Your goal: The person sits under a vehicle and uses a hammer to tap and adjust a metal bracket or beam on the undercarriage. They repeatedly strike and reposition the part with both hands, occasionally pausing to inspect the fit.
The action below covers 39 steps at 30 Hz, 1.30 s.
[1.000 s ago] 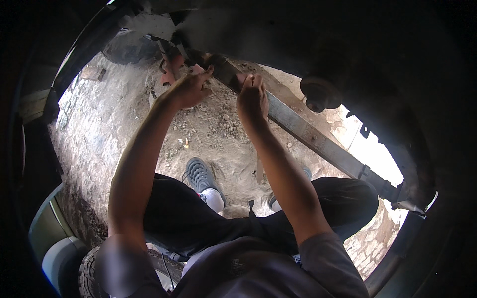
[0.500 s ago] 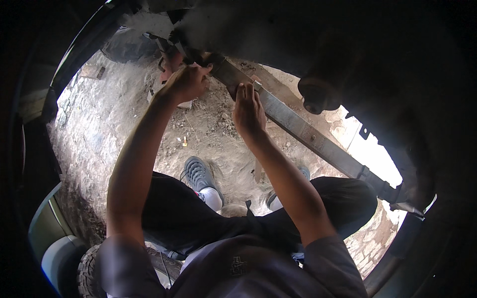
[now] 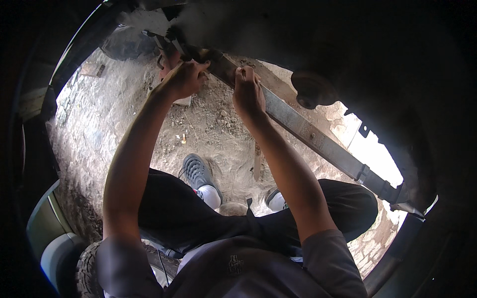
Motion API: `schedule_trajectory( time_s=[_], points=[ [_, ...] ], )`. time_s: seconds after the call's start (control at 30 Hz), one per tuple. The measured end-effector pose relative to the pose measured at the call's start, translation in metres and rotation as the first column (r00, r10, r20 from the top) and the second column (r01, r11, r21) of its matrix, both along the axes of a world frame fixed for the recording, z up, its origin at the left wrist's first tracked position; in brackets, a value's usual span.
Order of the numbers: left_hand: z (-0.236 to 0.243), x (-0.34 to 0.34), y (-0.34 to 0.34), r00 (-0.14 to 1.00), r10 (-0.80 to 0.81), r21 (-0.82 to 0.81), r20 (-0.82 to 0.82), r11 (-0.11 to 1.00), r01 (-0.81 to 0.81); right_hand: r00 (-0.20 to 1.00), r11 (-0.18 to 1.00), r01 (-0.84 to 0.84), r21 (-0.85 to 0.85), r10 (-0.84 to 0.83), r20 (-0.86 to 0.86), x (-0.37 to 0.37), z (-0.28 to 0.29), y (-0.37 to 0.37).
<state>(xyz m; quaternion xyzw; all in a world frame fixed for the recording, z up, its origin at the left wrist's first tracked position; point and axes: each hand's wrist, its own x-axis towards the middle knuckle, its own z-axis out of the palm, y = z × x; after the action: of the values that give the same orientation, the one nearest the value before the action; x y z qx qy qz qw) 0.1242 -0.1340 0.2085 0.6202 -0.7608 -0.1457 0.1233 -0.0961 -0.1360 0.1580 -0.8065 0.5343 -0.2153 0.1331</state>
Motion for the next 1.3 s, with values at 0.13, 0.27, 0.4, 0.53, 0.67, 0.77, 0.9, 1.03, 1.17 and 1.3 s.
schedule_trajectory(
  time_s=[0.13,0.27,0.4,0.53,0.67,0.77,0.9,1.03,1.17,1.3],
  points=[
    [-0.008,-0.005,0.002,0.999,-0.014,-0.034,0.038,0.999,0.015,0.978,0.964,-0.196,-0.179,0.179,-0.105,-0.021,-0.020,0.000],
    [-0.005,-0.006,0.002,0.999,-0.025,-0.036,0.027,0.999,0.026,0.934,0.933,-0.341,-0.118,0.321,-0.159,-0.043,-0.016,0.006],
    [0.006,-0.024,-0.005,0.997,0.011,0.036,0.078,0.999,-0.014,0.974,0.965,-0.228,-0.129,0.223,-0.051,-0.019,-0.019,-0.017],
    [0.004,-0.021,-0.004,0.990,0.063,0.021,0.129,0.998,-0.066,0.952,0.937,-0.306,-0.168,0.300,-0.059,-0.021,-0.016,-0.010],
    [0.003,-0.015,0.001,0.996,0.084,-0.092,0.036,0.993,-0.080,0.905,0.875,-0.426,-0.230,0.409,-0.118,-0.052,-0.020,-0.012],
    [0.005,-0.016,-0.005,0.996,0.084,-0.057,0.024,0.995,-0.082,0.933,0.906,-0.359,-0.225,0.347,-0.092,-0.023,-0.013,-0.022],
    [0.019,-0.022,-0.008,0.994,0.084,0.039,0.072,0.995,-0.087,0.934,0.926,-0.356,-0.128,0.347,-0.082,-0.015,-0.004,-0.038],
    [0.027,-0.022,0.008,0.979,0.192,0.032,0.065,0.980,-0.194,0.886,0.864,-0.460,-0.205,0.430,-0.176,-0.048,-0.015,-0.026],
    [0.001,-0.003,-0.002,0.981,0.178,0.016,-0.081,0.984,-0.178,0.872,0.859,-0.483,-0.170,0.453,-0.186,-0.044,-0.006,-0.027],
    [0.014,-0.020,-0.004,0.985,0.158,0.004,-0.066,0.987,-0.158,0.918,0.909,-0.393,-0.138,0.381,-0.110,-0.020,-0.010,-0.043]
  ],
)
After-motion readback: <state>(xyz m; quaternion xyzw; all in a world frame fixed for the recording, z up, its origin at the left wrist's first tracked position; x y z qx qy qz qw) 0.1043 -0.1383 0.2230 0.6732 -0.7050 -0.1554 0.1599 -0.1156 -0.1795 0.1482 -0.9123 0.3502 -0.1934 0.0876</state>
